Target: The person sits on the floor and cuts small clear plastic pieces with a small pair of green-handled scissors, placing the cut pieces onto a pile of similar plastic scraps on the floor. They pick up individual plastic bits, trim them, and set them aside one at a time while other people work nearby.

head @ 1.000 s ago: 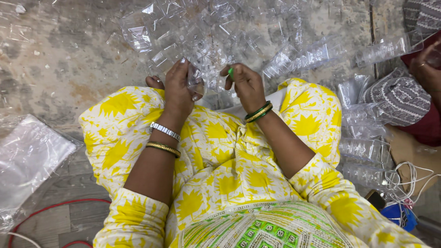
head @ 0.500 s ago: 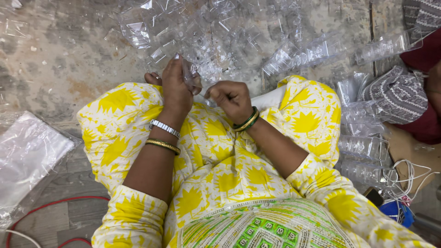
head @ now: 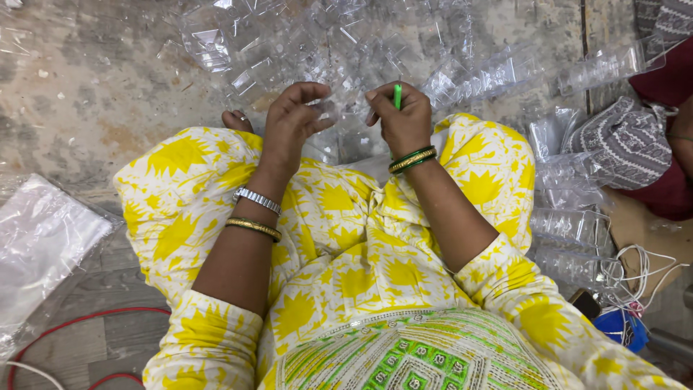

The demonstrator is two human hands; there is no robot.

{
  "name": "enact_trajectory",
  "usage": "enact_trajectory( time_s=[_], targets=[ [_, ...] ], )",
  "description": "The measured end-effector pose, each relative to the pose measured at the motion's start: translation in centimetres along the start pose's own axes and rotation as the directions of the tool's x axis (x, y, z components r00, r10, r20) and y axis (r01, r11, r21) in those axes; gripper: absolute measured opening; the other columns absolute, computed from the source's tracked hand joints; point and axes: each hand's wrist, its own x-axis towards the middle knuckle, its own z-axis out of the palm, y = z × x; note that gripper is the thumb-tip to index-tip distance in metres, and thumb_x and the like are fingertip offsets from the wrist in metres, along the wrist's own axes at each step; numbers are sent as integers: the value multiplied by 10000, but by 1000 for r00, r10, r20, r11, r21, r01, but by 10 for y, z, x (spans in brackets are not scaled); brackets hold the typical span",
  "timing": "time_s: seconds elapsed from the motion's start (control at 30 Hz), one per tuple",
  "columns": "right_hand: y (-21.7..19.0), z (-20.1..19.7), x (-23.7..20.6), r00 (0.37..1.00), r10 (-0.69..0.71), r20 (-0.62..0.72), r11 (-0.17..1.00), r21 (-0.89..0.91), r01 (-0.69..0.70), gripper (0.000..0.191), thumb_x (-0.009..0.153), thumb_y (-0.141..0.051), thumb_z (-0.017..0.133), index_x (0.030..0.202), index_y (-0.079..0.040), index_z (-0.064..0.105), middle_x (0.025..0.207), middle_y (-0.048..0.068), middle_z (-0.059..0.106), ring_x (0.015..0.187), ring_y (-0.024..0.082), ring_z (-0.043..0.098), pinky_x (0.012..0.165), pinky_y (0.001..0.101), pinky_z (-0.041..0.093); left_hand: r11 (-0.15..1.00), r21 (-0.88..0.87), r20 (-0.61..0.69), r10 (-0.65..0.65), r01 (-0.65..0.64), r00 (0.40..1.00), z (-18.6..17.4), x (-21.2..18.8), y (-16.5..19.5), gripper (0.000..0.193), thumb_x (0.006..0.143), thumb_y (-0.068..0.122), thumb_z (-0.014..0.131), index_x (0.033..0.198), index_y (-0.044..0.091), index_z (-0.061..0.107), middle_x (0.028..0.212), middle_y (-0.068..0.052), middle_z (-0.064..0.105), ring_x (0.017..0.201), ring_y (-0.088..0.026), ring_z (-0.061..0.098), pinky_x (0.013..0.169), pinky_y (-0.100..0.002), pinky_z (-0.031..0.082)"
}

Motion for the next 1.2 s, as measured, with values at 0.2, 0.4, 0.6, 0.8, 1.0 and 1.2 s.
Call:
enact_trajectory(
  time_s=[0.2, 0.4, 0.6, 0.8, 1.0, 1.2],
  targets=[
    [8, -7, 1, 983, -164, 85, 986, 5, 164, 81, 981, -46, 723, 924, 4, 694, 778, 40, 687, 640, 100, 647, 597, 254, 544, 942, 337, -88, 38, -6, 995, -1, 5, -15, 265, 920, -43, 708, 1182, -51, 669, 1082, -94, 725, 877, -127, 715, 800, -279, 603],
    [6, -9, -2, 974, -175, 143, 985, 13, 175, 85, 988, -54, 719, 940, 10, 690, 791, 32, 682, 662, 97, 641, 616, 256, 554, 957, 290, -104, 50, -17, 993, -6, 10, -25, 224, 929, -42, 668, 1151, -44, 697, 1107, -68, 731, 889, -94, 721, 792, -272, 652],
    [3, -11, -4, 962, -215, 170, 974, -29, 223, 84, 998, -58, 721, 959, 13, 697, 816, 28, 681, 686, 89, 637, 619, 253, 548, 926, 371, -17, 77, -65, 997, -3, 9, -23, 210, 921, -91, 620, 1109, -12, 666, 1100, -46, 699, 888, -104, 723, 769, -268, 645],
    [-4, -15, -11, 940, -231, 251, 956, -119, 267, 93, 1010, -79, 718, 980, 5, 695, 835, 12, 683, 714, 73, 631, 638, 243, 531, 770, 637, 22, 45, -49, 999, 3, 1, -16, 200, 916, -129, 583, 1053, -17, 677, 984, -88, 712, 813, -124, 729, 667, -256, 665],
    [-10, -20, -16, 922, -230, 312, 955, -108, 275, 81, 1013, -71, 712, 980, 1, 695, 840, 7, 668, 726, 67, 614, 641, 246, 537, 791, 596, -69, -122, 139, 990, 9, -2, -9, 194, 927, -110, 548, 1036, -11, 675, 883, -82, 703, 677, -139, 722, 557, -282, 635],
    [-8, -31, -11, 918, -233, 320, 958, -86, 273, 53, 1010, -35, 716, 980, 3, 695, 853, 14, 669, 731, 69, 601, 647, 248, 523, 821, 556, 22, -166, 126, 986, 14, -8, -3, 145, 933, -51, 581, 1009, -1, 694, 851, -45, 722, 665, -133, 736, 583, -272, 642]
  ],
)
